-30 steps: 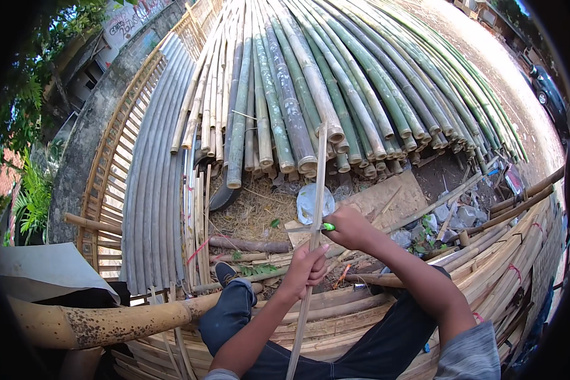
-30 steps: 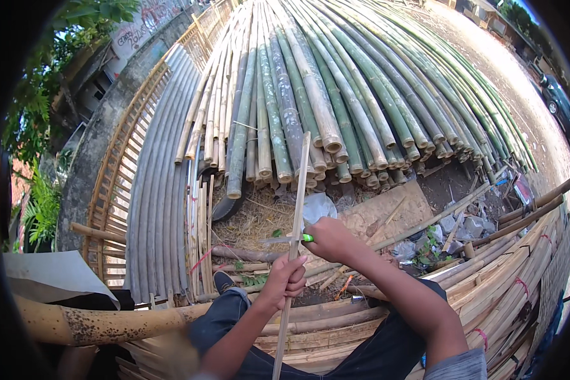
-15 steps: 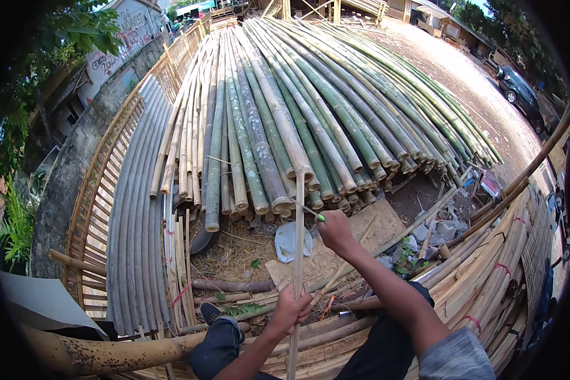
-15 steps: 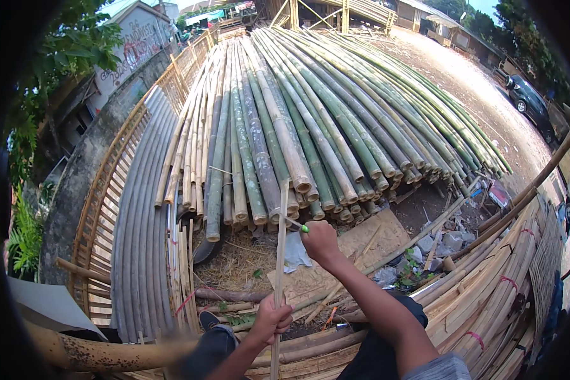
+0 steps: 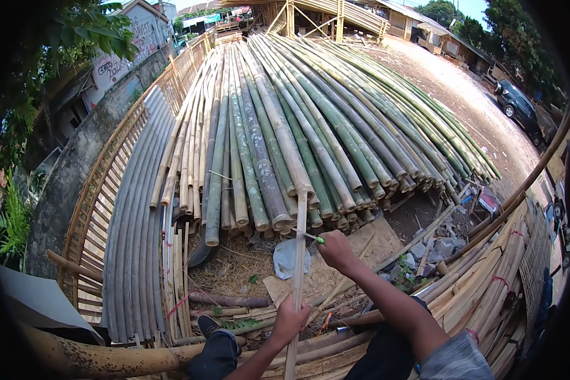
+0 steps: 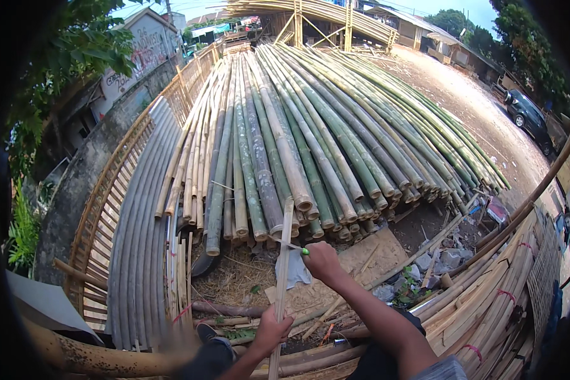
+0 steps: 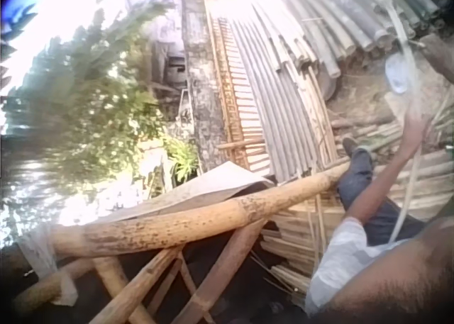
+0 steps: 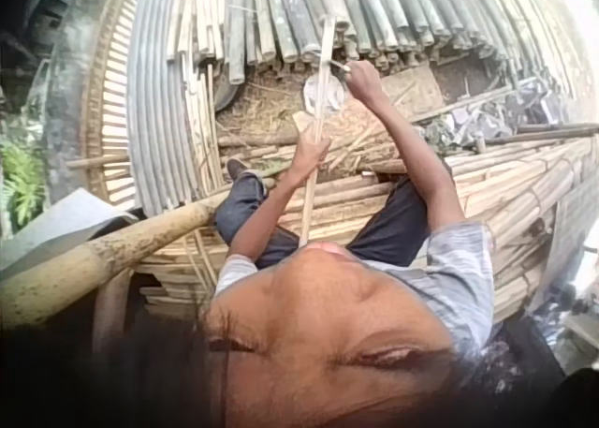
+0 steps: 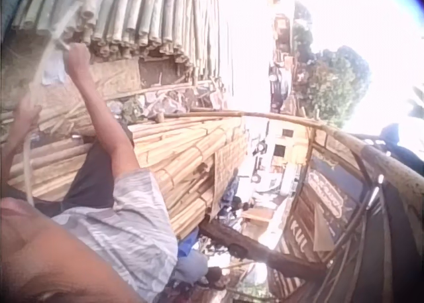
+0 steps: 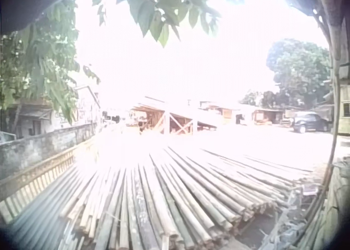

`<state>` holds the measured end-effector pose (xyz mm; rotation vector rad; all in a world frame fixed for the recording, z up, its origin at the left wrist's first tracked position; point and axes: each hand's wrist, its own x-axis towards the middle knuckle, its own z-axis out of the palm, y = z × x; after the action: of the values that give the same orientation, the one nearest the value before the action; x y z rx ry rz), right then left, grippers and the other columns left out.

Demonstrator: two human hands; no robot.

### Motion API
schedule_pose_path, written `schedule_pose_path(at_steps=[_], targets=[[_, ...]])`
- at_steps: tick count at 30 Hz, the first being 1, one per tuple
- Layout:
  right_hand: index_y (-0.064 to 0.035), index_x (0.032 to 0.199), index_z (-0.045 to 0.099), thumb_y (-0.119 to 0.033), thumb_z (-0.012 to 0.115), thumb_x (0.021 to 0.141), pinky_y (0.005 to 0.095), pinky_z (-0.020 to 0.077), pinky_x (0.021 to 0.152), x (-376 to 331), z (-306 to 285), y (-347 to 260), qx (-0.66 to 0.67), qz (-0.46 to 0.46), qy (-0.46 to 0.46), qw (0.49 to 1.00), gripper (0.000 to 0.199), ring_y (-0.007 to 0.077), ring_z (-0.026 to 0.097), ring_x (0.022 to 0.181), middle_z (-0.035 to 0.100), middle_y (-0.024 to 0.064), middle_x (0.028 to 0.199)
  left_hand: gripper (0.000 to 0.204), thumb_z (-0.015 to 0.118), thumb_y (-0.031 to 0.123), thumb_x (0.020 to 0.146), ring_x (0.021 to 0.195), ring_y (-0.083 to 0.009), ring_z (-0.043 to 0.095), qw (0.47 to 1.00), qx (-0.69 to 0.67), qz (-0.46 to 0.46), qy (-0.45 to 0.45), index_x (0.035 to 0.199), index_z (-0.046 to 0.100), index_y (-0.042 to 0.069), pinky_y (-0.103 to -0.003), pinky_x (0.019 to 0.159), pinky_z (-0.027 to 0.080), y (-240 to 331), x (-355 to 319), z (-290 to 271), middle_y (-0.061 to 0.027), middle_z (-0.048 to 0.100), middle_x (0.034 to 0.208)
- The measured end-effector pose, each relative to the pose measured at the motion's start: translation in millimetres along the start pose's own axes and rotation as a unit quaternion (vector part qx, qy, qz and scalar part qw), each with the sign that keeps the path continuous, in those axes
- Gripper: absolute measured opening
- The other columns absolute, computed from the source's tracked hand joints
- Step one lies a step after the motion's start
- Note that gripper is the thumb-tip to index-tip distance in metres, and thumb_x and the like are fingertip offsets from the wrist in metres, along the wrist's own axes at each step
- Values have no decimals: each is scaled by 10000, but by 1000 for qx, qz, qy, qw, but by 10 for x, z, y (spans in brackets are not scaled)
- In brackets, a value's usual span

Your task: Shaving and smoothing a thin bamboo strip using a small hand knife while seated.

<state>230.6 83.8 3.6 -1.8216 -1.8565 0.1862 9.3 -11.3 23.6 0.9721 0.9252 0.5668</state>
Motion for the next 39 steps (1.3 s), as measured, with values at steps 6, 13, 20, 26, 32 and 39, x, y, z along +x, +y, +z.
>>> schedule_pose_path(at_steps=[6, 13, 20, 26, 32, 39], targets=[[-19, 670, 617, -248, 549, 791, 515, 468, 641, -75, -148, -42, 21, -18, -65, 998, 268, 411, 590, 674, 601, 210, 681, 184, 586, 54, 847, 407, -59, 387, 996, -80, -45, -18, 844, 403, 71, -221, 355, 293, -56, -31, 6, 15, 420, 564], [-21, 693, 610, -225, 541, 777, 505, 476, 647, -17, 86, 171, 2, -13, 4, 1000, 231, 416, 594, 708, 597, 232, 700, 171, 557, 31, 858, 376, -60, 347, 997, -70, -29, -25, 840, 390, 66, -223, 335, 263, -28, -21, 38, 18, 391, 530], [-23, 702, 619, -255, 535, 805, 500, 471, 674, -144, 71, -65, 49, -74, -137, 987, 267, 419, 587, 726, 600, 238, 723, 177, 562, 35, 856, 398, -56, 363, 994, -90, -55, -10, 841, 389, 70, -227, 341, 266, -52, 33, -72, 12, 411, 561], [-33, 687, 605, -259, 540, 803, 501, 465, 667, -206, 128, -244, 32, -115, -118, 986, 262, 394, 584, 709, 592, 206, 687, 176, 606, 111, 824, 427, -86, 446, 997, 52, 16, 54, 856, 448, 39, -244, 383, 355, -178, 70, -35, -6, 463, 588], [33, 650, 553, -196, 543, 784, 507, 391, 621, 137, -206, 488, 18, 9, 42, 999, 266, 439, 534, 695, 540, 245, 672, 186, 596, 75, 843, 424, -66, 397, 996, 81, -4, -21, 864, 412, 62, -219, 359, 295, -333, -129, 279, 13, 435, 596], [-18, 687, 598, -218, 550, 783, 509, 429, 635, -172, 110, -199, 103, -105, -110, 983, 227, 426, 560, 674, 565, 220, 649, 152, 570, 73, 852, 422, -48, 390, 998, -57, -20, 6, 865, 419, 69, -216, 365, 292, 131, 79, -185, 29, 416, 575]])
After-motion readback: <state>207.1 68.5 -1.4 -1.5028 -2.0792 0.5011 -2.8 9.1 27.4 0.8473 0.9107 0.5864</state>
